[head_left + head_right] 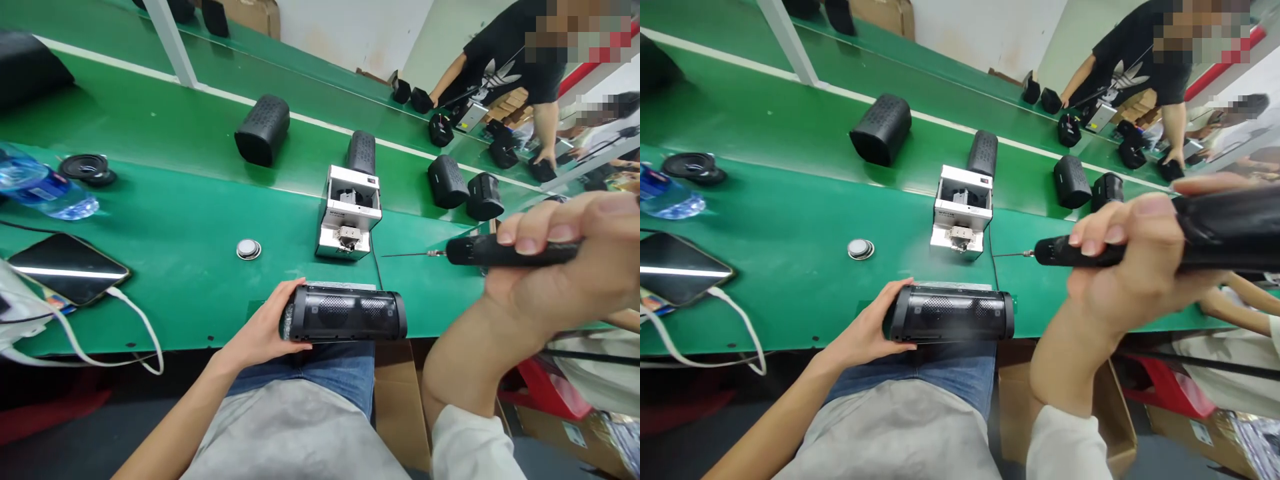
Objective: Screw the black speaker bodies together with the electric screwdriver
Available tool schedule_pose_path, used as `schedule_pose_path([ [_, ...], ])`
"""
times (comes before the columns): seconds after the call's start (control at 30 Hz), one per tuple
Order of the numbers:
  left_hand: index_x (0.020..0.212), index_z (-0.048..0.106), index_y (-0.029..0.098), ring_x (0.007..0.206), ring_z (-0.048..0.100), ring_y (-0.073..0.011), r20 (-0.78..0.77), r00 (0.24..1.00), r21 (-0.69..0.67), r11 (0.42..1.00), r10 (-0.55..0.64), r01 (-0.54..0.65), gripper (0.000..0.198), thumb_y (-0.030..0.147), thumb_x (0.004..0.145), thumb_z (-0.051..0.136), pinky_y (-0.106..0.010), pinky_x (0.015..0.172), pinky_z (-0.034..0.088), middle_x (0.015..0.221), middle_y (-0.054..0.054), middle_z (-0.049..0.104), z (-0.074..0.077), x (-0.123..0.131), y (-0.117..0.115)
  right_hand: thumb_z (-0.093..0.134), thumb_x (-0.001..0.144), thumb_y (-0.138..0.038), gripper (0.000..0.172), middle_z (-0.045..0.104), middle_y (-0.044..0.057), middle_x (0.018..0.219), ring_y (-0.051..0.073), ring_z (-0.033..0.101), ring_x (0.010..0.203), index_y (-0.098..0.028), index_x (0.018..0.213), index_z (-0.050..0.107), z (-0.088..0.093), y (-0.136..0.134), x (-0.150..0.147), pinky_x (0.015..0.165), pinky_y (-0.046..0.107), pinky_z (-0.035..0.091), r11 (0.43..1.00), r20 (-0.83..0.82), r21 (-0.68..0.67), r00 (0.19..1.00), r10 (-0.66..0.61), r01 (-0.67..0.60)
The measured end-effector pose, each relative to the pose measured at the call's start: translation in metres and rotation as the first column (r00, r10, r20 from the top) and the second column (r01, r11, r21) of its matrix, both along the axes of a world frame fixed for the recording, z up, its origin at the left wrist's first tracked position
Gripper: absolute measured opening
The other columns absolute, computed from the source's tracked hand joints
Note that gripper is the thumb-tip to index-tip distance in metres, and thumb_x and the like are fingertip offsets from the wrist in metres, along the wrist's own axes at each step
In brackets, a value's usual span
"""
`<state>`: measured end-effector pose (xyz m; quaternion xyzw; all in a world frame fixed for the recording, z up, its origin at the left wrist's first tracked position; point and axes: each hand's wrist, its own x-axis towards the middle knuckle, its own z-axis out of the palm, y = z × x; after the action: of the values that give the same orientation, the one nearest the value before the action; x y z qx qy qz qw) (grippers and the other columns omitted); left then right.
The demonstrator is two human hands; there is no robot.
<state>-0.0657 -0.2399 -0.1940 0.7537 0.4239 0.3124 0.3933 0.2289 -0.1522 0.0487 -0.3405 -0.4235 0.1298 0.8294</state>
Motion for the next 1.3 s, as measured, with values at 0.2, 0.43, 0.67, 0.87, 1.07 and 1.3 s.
schedule_pose_path([
  [0.2, 0.177, 0.032, 0.034, 0.166, 0.052, -0.0462, 0.025, 1.000, -0.008, 1.000, 0.004, -0.004, 0.117, 0.037, 0.085, 0.103, -0.066, 0.137, 0.048, 0.176, -0.019, 0.049, 0.002, -0.001, -0.001, 0.073, 0.081, -0.020, 0.014, 0.049, -0.014, 0.053, 0.011, 0.046, 0.037, -0.027, 0.089, 0.063, -0.028, 0.045, -0.049, 0.036, 0.027, 0.037, 0.969, 0.133, 0.111, 0.970, 0.204, -0.219],
  [0.43, 0.178, 0.030, 0.035, 0.166, 0.051, -0.0452, 0.040, 0.999, -0.031, 1.000, 0.003, -0.001, 0.118, 0.039, 0.085, 0.103, -0.063, 0.137, 0.049, 0.177, -0.018, 0.047, 0.001, 0.000, 0.000, 0.076, 0.089, -0.030, 0.015, 0.050, -0.014, 0.057, 0.012, 0.049, 0.039, -0.028, 0.096, 0.062, -0.046, 0.065, -0.069, 0.041, 0.027, 0.042, 0.982, 0.250, -0.022, 0.950, 0.188, -0.189],
  [0.67, 0.177, 0.030, 0.035, 0.168, 0.048, -0.0448, 0.058, 0.998, -0.055, 0.998, -0.014, 0.017, 0.115, 0.041, 0.087, 0.102, -0.067, 0.139, 0.044, 0.178, -0.018, 0.045, 0.000, 0.000, 0.000, 0.079, 0.092, -0.037, 0.020, 0.049, -0.014, 0.061, 0.011, 0.049, 0.040, -0.029, 0.098, 0.062, -0.050, 0.072, -0.068, 0.042, 0.025, 0.042, 0.988, 0.257, -0.052, 0.954, 0.153, -0.144],
  [0.87, 0.178, 0.030, 0.035, 0.168, 0.048, -0.0454, 0.055, 0.998, -0.044, 0.999, -0.013, 0.015, 0.116, 0.040, 0.087, 0.101, -0.067, 0.138, 0.046, 0.178, -0.018, 0.045, 0.001, 0.000, 0.000, 0.081, 0.086, -0.030, 0.020, 0.050, -0.013, 0.058, 0.012, 0.045, 0.037, -0.028, 0.097, 0.064, -0.049, 0.065, -0.061, 0.038, 0.027, 0.039, 0.981, 0.259, -0.062, 0.946, 0.194, -0.184],
  [1.07, 0.179, 0.028, 0.035, 0.166, 0.050, -0.0456, 0.037, 0.999, -0.019, 1.000, -0.020, 0.020, 0.114, 0.041, 0.090, 0.099, -0.067, 0.137, 0.047, 0.176, -0.018, 0.046, -0.001, -0.001, 0.000, 0.074, 0.077, -0.016, 0.018, 0.052, -0.012, 0.054, 0.012, 0.045, 0.036, -0.024, 0.093, 0.068, -0.020, 0.020, -0.016, 0.035, 0.027, 0.035, 0.987, 0.243, -0.071, 0.958, 0.156, -0.142],
  [1.3, 0.179, 0.027, 0.035, 0.164, 0.053, -0.0459, 0.022, 1.000, 0.011, 1.000, -0.019, 0.019, 0.113, 0.045, 0.091, 0.097, -0.067, 0.135, 0.049, 0.175, -0.018, 0.048, -0.005, -0.002, 0.003, 0.068, 0.066, -0.015, 0.026, 0.047, -0.012, 0.052, 0.010, 0.038, 0.038, -0.027, 0.089, 0.075, -0.006, -0.020, 0.023, 0.034, 0.024, 0.034, 0.999, 0.205, -0.038, 0.978, 0.028, -0.021],
])
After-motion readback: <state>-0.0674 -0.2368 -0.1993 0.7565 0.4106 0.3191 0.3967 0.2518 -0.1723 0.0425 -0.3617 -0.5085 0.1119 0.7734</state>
